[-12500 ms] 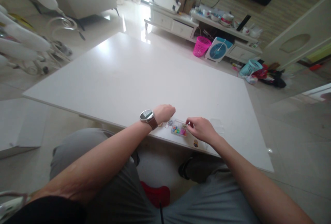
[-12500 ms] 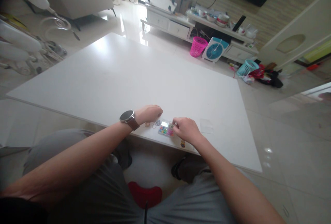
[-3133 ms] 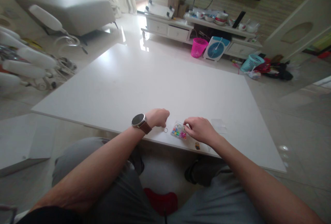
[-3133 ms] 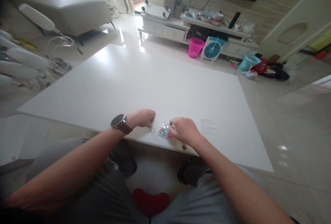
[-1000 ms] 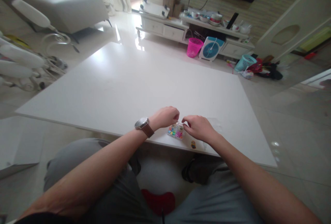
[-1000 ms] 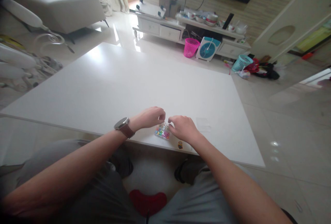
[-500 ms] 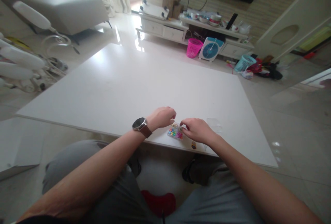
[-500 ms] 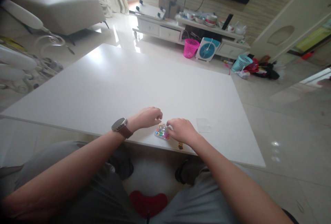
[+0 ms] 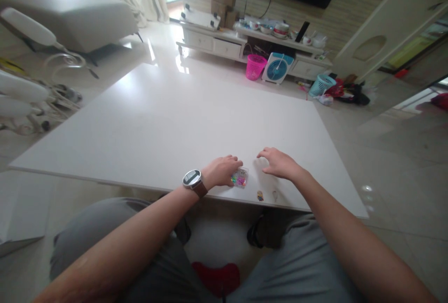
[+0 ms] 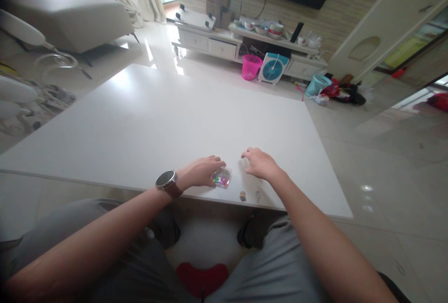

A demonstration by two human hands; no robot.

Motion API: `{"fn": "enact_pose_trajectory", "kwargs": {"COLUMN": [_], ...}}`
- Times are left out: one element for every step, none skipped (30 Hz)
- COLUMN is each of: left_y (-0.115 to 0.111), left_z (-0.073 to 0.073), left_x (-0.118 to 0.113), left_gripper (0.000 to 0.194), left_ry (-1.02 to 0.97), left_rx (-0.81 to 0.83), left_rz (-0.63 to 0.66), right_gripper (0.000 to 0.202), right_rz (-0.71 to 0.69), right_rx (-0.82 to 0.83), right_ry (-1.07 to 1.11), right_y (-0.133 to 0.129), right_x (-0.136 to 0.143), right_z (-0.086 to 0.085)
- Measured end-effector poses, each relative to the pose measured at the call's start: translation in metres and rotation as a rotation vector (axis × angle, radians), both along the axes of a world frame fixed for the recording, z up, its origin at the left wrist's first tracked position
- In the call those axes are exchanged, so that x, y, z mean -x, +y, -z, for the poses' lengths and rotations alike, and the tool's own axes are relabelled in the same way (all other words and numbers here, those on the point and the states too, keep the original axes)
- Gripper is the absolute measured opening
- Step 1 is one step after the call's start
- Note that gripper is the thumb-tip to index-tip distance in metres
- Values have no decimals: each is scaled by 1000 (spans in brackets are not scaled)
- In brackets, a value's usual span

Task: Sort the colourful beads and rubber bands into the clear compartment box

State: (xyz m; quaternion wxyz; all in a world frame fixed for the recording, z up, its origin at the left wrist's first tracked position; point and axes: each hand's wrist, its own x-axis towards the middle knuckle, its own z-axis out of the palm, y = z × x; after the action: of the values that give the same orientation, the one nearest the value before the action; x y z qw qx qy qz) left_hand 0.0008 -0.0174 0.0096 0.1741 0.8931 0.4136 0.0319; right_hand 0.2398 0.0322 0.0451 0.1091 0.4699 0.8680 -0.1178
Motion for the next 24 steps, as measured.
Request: {"fn": "enact_pose_trajectory", "kwargs": {"left_y": [0, 0, 1, 1, 1, 1, 0, 0, 0, 0, -1, -1, -2, -2, -2, -3, -3, -3, -4, -4, -4, -4, -4, -4], "left_z": [0, 0, 0, 0, 0, 0, 0, 0, 0, 0, -1, -1, -1, -1, -1, -1, -1, -1, -1, -2, -2, -2, -2, -2], "left_x": [0, 0, 0, 0, 0, -1, -1, -2, -2, -3, -3, -4, -4, -4, -4, -4, -4, -4, -4, -5, -5, -6, -7, -8], "left_gripper": [45, 49, 52, 56, 58, 60, 62, 63, 64, 63, 62, 59, 57, 56, 56, 57, 58, 59, 59, 59, 59, 58, 59, 59], "left_ry": [-5, -13, -22, -30, -33, -31, -26, -22, -21, -27, -37, -49, -61, -71, -79, -83, -83, -80, -73, -63, -52, -41, -31, -26], "left_rx": [-4, -8, -9, -6, 2, 14, 25, 34, 39, 42, 44, 45, 46, 44, 41, 38, 33, 30, 28, 27, 27, 28, 31, 33], "left_rz": [-23, -44, -64, -81, -96, -108, -120, -131, -137, -139, -138, -134, -130, -125, -121, -120, -119, -120, -121, -124, -128, -134, -141, -148], "right_gripper": [44, 43, 39, 33, 25, 19, 14, 12, 12, 11, 11, 11, 11, 11, 11, 11, 11, 11, 11, 12, 12, 12, 12, 12], "right_rz": [-2, -3, -5, -12, -21, -31, -46, -63, -82, -100, -112, -118, -118, -114, -110, -108, -109, -112, -115, -118, -121, -124, -128, -135], "right_rx": [3, 4, 3, -4, -14, -26, -39, -50, -55, -58, -58, -59, -59, -58, -59, -59, -59, -60, -63, -69, -80, -94, -109, -120], "right_ry": [6, 28, 65, 112, 161, 207, 243, 267, 282, 289, 287, 281, 271, 262, 256, 252, 249, 245, 240, 232, 224, 217, 211, 204], "right_y": [2, 3, 3, 2, 1, -2, -4, -7, -10, -12, -13, -13, -13, -13, -12, -11, -11, -10, -10, -11, -11, -12, -12, -13], "right_x": [-3, -5, -4, -3, 1, 5, 10, 16, 21, 26, 29, 32, 34, 36, 36, 37, 37, 37, 37, 37, 38, 38, 39, 40], "right_z": [1, 2, 4, 5, 7, 9, 11, 13, 15, 17, 20, 21, 23, 25, 26, 26, 27, 27, 27, 26, 25, 24, 23, 21]}}
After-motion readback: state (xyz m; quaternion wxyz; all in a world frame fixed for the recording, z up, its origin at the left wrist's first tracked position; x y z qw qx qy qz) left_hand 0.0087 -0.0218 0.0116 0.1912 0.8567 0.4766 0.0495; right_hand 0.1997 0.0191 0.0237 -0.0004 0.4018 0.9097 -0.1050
